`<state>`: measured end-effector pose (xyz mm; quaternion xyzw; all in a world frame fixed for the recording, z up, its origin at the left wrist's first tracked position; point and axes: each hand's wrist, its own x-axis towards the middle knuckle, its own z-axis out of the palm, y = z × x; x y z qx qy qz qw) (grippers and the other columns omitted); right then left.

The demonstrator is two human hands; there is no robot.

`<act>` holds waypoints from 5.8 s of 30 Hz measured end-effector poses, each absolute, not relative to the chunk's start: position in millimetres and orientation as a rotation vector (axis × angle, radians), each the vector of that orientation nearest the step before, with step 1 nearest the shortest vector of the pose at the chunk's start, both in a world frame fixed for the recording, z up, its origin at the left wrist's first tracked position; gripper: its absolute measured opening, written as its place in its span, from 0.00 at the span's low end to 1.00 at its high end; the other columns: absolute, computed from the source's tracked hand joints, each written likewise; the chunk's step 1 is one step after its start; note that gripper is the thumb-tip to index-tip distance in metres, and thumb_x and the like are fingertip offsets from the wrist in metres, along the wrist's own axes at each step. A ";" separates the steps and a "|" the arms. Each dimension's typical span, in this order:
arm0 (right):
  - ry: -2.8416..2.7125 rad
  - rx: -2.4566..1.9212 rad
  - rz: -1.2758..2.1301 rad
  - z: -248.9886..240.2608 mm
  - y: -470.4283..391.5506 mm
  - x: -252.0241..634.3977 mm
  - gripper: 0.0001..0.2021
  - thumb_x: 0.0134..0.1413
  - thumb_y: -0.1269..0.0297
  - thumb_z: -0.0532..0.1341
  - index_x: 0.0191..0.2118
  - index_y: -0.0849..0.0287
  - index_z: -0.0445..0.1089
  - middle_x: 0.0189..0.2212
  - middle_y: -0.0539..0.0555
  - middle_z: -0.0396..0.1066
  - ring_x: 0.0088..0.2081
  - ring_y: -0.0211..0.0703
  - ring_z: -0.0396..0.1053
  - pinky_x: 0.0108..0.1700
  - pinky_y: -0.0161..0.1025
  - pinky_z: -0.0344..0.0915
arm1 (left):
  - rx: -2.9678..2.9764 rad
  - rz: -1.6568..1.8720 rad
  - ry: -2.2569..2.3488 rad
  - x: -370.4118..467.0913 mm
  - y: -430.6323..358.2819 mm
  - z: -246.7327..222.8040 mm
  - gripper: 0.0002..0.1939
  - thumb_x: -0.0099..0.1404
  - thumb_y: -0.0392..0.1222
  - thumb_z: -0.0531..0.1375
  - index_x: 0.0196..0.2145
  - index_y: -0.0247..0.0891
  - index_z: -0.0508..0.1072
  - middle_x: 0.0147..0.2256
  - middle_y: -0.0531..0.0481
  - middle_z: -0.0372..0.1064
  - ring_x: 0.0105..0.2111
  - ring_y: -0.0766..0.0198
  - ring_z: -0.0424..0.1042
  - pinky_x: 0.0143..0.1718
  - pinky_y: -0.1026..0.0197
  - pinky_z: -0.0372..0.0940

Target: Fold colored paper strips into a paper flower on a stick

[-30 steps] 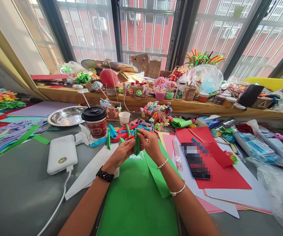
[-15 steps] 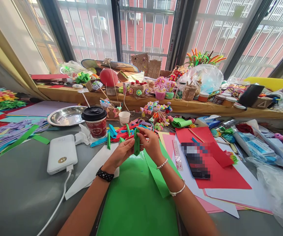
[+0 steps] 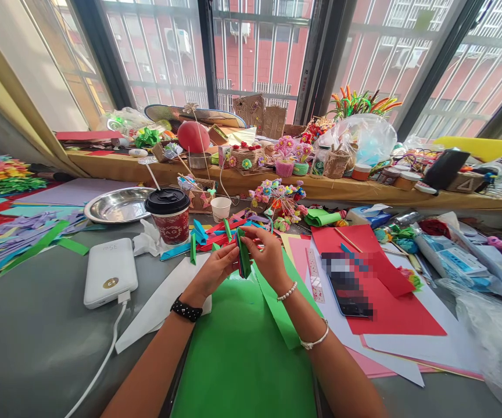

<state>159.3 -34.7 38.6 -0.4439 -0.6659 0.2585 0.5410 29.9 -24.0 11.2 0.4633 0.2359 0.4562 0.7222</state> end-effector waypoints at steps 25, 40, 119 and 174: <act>-1.537 -1.019 0.433 40.8 -41.6 151.3 0.07 0.49 0.64 0.55 0.36 0.57 0.63 0.31 0.52 0.65 0.32 0.37 0.65 0.33 0.36 0.66 | 1.076 1.061 0.529 29.6 -25.3 13.9 0.16 0.50 0.44 0.60 0.38 0.38 0.72 0.35 0.46 0.69 0.32 0.64 0.67 0.30 0.64 0.60; -1.578 -0.949 0.444 38.6 -36.8 155.9 0.06 0.49 0.67 0.55 0.35 0.56 0.63 0.35 0.52 0.62 0.34 0.37 0.64 0.32 0.35 0.66 | 1.239 1.060 0.577 28.4 -23.9 13.0 0.19 0.54 0.45 0.57 0.43 0.35 0.69 0.37 0.44 0.70 0.35 0.58 0.69 0.32 0.61 0.63; -1.436 -1.180 0.501 21.2 -31.5 151.5 0.10 0.47 0.59 0.55 0.30 0.61 0.65 0.26 0.53 0.68 0.28 0.40 0.66 0.33 0.38 0.65 | 1.239 1.020 0.713 37.7 -26.0 7.8 0.17 0.55 0.51 0.53 0.33 0.33 0.67 0.22 0.52 0.64 0.21 0.69 0.63 0.23 0.66 0.57; -1.361 -1.018 1.084 40.5 -27.8 173.6 0.11 0.39 0.58 0.62 0.27 0.61 0.70 0.23 0.51 0.70 0.27 0.37 0.66 0.30 0.35 0.63 | 1.312 1.312 0.851 28.5 -26.9 18.4 0.14 0.50 0.43 0.60 0.35 0.34 0.72 0.27 0.50 0.71 0.23 0.67 0.70 0.26 0.65 0.66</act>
